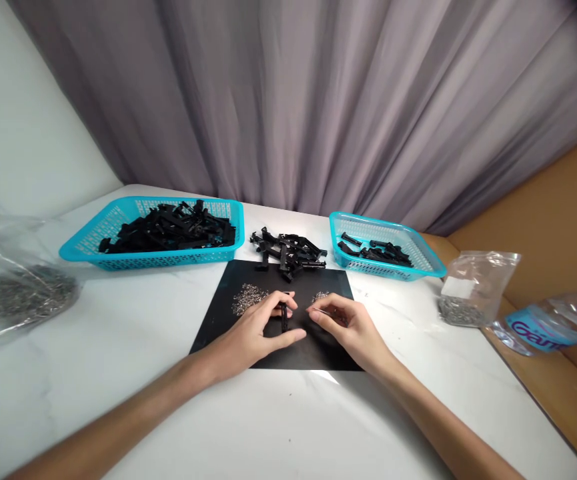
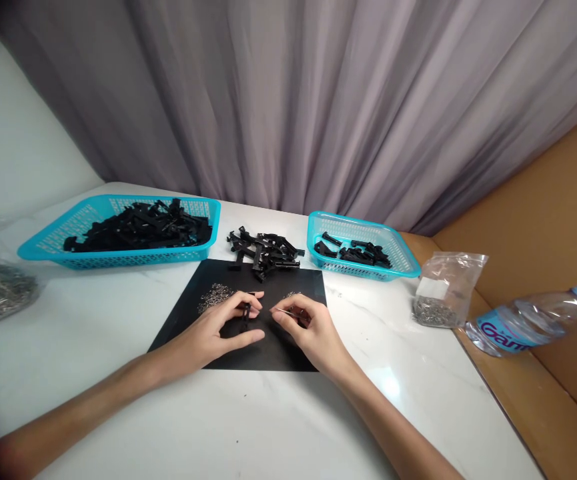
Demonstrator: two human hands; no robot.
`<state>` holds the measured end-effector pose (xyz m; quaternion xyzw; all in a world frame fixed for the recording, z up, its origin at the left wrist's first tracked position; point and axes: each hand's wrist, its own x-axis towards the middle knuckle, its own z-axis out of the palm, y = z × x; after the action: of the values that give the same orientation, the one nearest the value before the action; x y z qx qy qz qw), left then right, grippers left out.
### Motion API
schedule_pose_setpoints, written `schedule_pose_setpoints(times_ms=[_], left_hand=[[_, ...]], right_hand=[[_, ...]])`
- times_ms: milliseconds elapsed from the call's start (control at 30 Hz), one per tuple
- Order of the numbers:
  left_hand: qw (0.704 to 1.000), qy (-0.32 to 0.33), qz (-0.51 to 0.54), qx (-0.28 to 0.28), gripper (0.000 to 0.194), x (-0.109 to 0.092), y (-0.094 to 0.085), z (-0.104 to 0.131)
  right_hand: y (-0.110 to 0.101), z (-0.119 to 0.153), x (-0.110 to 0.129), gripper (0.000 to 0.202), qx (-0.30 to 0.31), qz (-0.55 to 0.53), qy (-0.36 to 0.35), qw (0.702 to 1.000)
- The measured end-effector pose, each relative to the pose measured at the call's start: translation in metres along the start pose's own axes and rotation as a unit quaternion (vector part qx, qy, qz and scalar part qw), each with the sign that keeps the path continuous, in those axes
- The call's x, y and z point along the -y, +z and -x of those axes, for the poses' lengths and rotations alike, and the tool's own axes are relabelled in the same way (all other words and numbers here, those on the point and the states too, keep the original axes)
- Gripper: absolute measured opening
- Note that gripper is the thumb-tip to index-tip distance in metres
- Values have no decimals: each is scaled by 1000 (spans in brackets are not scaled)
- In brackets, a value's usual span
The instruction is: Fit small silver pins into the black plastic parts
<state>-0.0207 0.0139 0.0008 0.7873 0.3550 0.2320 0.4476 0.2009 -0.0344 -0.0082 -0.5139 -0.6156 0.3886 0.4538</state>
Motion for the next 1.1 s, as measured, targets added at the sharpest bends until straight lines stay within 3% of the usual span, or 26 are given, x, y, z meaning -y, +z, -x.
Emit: schedule_pose_setpoints(times_ms=[300, 700, 900, 1100], left_hand=[[1000, 11, 25, -14, 76, 2, 3, -1], [997, -11, 71, 24, 73, 4, 4, -1], [998, 38, -47, -19, 70, 1, 3, -1], [994, 32, -105, -21, 70, 2, 4, -4]], right_hand=[[1, -1, -5, 31, 18, -62, 26, 998], [-5, 1, -1, 24, 34, 1, 16, 999], [-5, 1, -2, 24, 11, 13, 9, 1000], [-5, -1, -3, 19, -4, 32, -21, 999]])
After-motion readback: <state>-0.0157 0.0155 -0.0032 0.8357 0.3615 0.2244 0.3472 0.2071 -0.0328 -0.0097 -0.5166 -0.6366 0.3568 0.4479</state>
